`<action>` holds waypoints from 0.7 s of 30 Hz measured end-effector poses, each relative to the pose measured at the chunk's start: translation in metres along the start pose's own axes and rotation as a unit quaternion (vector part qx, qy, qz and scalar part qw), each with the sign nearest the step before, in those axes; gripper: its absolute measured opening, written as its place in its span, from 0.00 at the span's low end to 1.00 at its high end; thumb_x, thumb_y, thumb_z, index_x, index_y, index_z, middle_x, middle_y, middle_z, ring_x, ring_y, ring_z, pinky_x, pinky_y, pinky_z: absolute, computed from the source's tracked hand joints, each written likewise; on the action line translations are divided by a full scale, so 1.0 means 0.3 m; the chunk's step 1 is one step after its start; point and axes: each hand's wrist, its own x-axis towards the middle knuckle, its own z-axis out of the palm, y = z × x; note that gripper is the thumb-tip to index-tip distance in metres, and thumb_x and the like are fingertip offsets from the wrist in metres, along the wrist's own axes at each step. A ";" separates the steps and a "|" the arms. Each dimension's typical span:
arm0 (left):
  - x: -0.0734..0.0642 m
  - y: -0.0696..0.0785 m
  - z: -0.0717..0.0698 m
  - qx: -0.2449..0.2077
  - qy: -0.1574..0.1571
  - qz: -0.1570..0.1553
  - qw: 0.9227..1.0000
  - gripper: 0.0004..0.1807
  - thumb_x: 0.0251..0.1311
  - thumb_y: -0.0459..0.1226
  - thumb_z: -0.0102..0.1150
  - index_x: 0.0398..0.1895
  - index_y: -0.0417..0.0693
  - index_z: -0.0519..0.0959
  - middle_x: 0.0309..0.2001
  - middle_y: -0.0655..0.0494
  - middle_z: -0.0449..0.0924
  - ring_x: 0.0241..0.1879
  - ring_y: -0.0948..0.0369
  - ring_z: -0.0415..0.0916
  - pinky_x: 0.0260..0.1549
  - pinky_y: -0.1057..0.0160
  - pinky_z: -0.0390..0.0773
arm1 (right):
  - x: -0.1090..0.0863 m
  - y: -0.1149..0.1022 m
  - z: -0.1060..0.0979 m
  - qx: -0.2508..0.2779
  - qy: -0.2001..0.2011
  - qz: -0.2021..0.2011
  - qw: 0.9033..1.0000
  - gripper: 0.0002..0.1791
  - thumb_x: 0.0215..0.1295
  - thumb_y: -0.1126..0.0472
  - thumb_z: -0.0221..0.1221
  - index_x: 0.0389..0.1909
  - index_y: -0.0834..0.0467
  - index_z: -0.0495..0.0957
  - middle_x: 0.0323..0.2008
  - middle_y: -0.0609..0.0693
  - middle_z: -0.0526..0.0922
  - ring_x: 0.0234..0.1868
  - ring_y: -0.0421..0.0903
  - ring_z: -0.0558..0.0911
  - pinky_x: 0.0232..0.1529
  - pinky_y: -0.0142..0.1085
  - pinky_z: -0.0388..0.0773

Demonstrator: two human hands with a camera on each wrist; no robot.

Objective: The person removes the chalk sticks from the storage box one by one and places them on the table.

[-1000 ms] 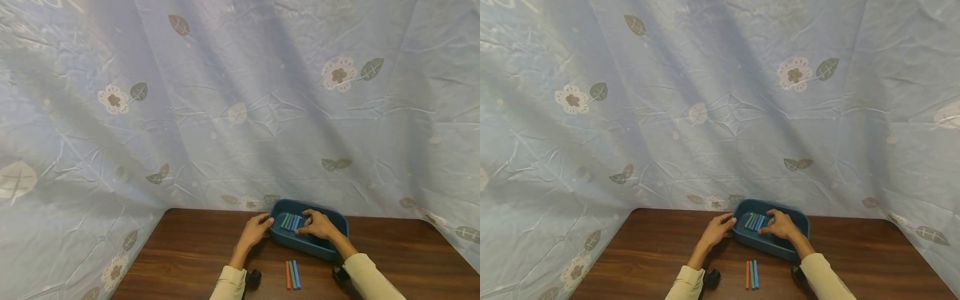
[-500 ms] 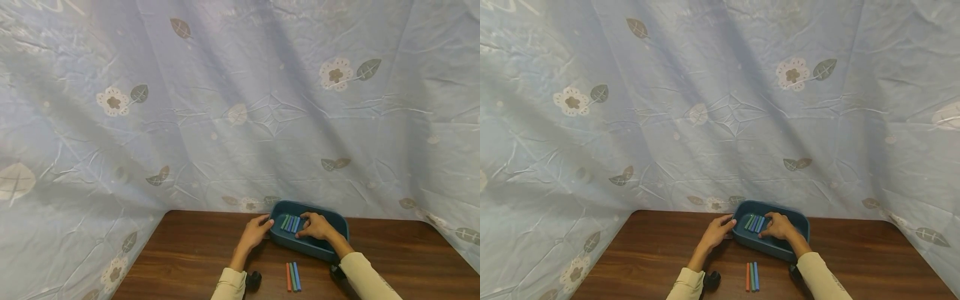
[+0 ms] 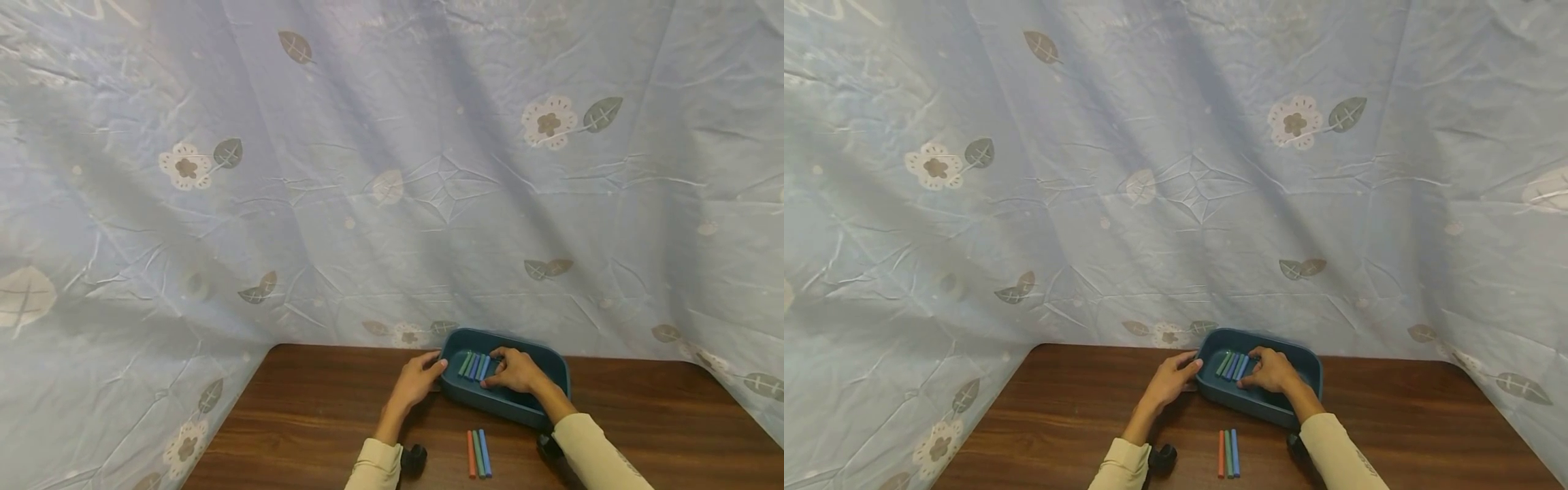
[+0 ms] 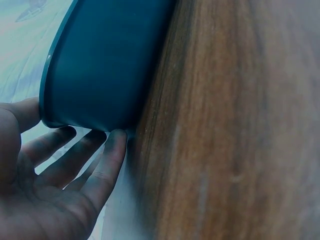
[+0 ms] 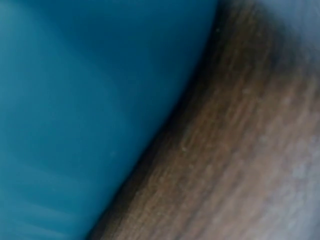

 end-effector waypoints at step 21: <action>0.002 -0.007 -0.005 0.032 0.001 -0.012 0.999 0.28 0.79 0.49 0.59 0.72 0.42 0.79 0.64 0.38 0.85 0.45 0.50 0.92 0.57 0.46 0.88 | -0.016 0.000 -0.003 0.008 0.001 -0.004 1.000 0.44 0.56 0.51 0.81 0.67 0.71 0.75 0.33 0.49 0.85 0.31 0.43 0.81 0.38 0.40 0.82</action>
